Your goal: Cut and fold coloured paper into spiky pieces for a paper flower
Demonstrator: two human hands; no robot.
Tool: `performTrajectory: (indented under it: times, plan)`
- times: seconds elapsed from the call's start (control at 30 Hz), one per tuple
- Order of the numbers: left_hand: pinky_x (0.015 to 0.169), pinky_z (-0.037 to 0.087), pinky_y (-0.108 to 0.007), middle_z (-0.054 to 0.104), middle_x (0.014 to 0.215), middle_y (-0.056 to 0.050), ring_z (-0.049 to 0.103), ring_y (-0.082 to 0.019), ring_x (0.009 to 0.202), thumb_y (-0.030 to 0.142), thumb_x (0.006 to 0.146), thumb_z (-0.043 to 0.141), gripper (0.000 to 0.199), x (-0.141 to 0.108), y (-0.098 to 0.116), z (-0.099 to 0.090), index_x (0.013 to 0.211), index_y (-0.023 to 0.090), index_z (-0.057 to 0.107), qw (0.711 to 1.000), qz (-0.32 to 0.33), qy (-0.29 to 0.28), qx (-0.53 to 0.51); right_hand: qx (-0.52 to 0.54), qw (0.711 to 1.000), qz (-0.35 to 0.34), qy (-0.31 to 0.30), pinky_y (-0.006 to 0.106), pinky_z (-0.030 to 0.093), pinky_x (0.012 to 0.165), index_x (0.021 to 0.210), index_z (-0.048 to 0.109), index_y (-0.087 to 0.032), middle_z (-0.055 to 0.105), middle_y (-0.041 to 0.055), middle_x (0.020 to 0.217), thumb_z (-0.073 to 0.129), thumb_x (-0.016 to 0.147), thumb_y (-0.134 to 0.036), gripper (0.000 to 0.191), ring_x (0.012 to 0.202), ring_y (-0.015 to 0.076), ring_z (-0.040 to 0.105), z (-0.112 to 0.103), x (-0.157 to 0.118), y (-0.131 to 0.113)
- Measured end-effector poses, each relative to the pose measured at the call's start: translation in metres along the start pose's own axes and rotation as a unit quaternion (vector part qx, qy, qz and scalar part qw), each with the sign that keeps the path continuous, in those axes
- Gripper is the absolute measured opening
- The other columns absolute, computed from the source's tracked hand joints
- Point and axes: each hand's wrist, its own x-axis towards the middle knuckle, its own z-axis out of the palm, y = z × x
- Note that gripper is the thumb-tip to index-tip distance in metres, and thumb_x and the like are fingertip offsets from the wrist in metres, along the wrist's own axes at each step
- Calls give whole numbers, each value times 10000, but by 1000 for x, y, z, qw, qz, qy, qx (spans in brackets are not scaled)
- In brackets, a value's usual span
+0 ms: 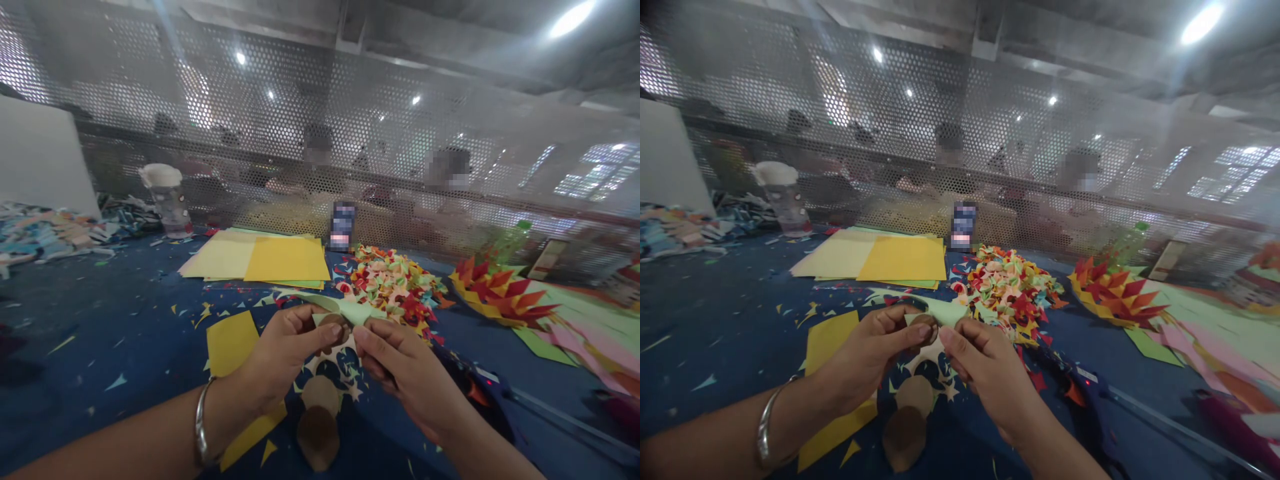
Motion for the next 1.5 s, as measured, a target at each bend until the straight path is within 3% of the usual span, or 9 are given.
performTrajectory:
  times: [0.43,0.87,1.03,1.5]
  plan:
    - [543,314,-203,584,649,19,438,-71,576,235,722,703,94,0,-1,1,708,160,650,999,2,-12,-46,-18,1000,-10,18,224,109,400,612,391,-191,305,-81,496,547,831,-487,400,432,59,198,1,0,2]
    - [603,340,-218,569,703,-1,447,-86,640,264,775,655,125,-1,1,0,766,140,656,999,11,-30,-8,-53,998,-13,23,212,133,402,610,389,-186,305,-70,517,541,839,-489,408,459,63,223,-3,0,1]
    - [555,293,-213,500,624,28,380,-75,590,270,767,662,177,-1,2,-1,668,136,602,999,6,-31,12,-46,999,-16,15,207,135,402,624,398,-184,308,-69,525,537,842,-490,401,470,63,224,-5,2,4]
    - [532,235,-232,419,597,45,305,-76,561,252,757,635,177,-1,5,-2,651,135,556,998,-12,-54,41,-62,997,-39,6,220,143,419,651,442,-185,300,-64,541,519,861,-465,358,485,74,216,-7,4,8]
